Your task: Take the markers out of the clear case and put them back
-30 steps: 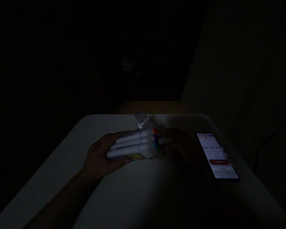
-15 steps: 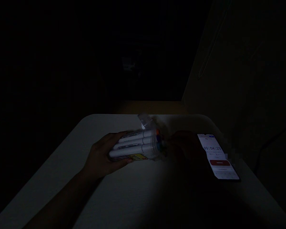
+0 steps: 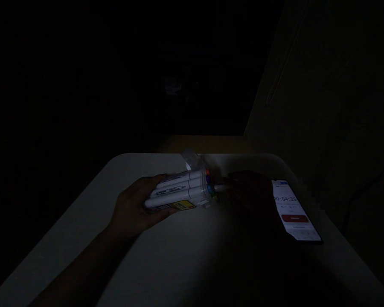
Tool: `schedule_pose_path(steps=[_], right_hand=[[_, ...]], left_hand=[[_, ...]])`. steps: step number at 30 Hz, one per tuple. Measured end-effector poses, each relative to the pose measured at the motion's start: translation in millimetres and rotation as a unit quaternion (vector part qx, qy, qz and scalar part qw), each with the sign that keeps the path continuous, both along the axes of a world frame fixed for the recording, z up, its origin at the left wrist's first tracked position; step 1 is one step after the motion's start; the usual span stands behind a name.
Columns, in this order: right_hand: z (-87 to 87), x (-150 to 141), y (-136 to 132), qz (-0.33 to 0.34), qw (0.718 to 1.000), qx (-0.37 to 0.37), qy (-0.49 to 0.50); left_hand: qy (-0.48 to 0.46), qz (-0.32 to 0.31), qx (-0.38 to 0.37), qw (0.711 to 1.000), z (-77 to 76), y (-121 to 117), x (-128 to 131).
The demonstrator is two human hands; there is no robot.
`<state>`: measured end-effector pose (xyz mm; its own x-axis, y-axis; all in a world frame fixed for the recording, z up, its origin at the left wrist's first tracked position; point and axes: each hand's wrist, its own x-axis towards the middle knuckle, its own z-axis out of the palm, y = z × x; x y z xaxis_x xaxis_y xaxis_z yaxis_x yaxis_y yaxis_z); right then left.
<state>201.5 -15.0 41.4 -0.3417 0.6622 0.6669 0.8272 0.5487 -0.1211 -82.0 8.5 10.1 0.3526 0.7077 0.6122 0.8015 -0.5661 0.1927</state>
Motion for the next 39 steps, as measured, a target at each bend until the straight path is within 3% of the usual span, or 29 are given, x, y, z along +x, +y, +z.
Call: schedule_pose_path(steps=[5, 13, 20, 29, 34, 39], right_hand=[[-10.9, 5.9, 11.0, -0.026, 0.997, 0.021, 0.064], [-26.2, 30.4, 28.3, -0.081, 0.992, -0.026, 0.097], [-43.9, 26.9, 33.5, -0.129, 0.985, -0.107, 0.042], [-48.0, 32.7, 37.1, -0.205, 0.962, -0.178, -0.020], [-50.8, 34.8, 39.5, -0.203, 0.964, -0.169, -0.022], [-40.6, 27.0, 36.3, -0.159, 0.982, -0.101, 0.013]], left_hand=[[-0.021, 0.015, -0.012, 1.000, -3.0, -0.6, 1.1], [-0.098, 0.112, -0.035, 0.988, -6.7, -1.8, 8.5], [-0.101, 0.105, -0.045, 0.988, -4.8, -2.1, 9.8], [-0.080, 0.103, -0.056, 0.990, -2.8, -1.6, 9.0], [-0.086, 0.070, -0.058, 0.992, -1.3, -2.2, 8.4], [-0.074, 0.064, -0.054, 0.994, -0.7, -2.7, 7.9]])
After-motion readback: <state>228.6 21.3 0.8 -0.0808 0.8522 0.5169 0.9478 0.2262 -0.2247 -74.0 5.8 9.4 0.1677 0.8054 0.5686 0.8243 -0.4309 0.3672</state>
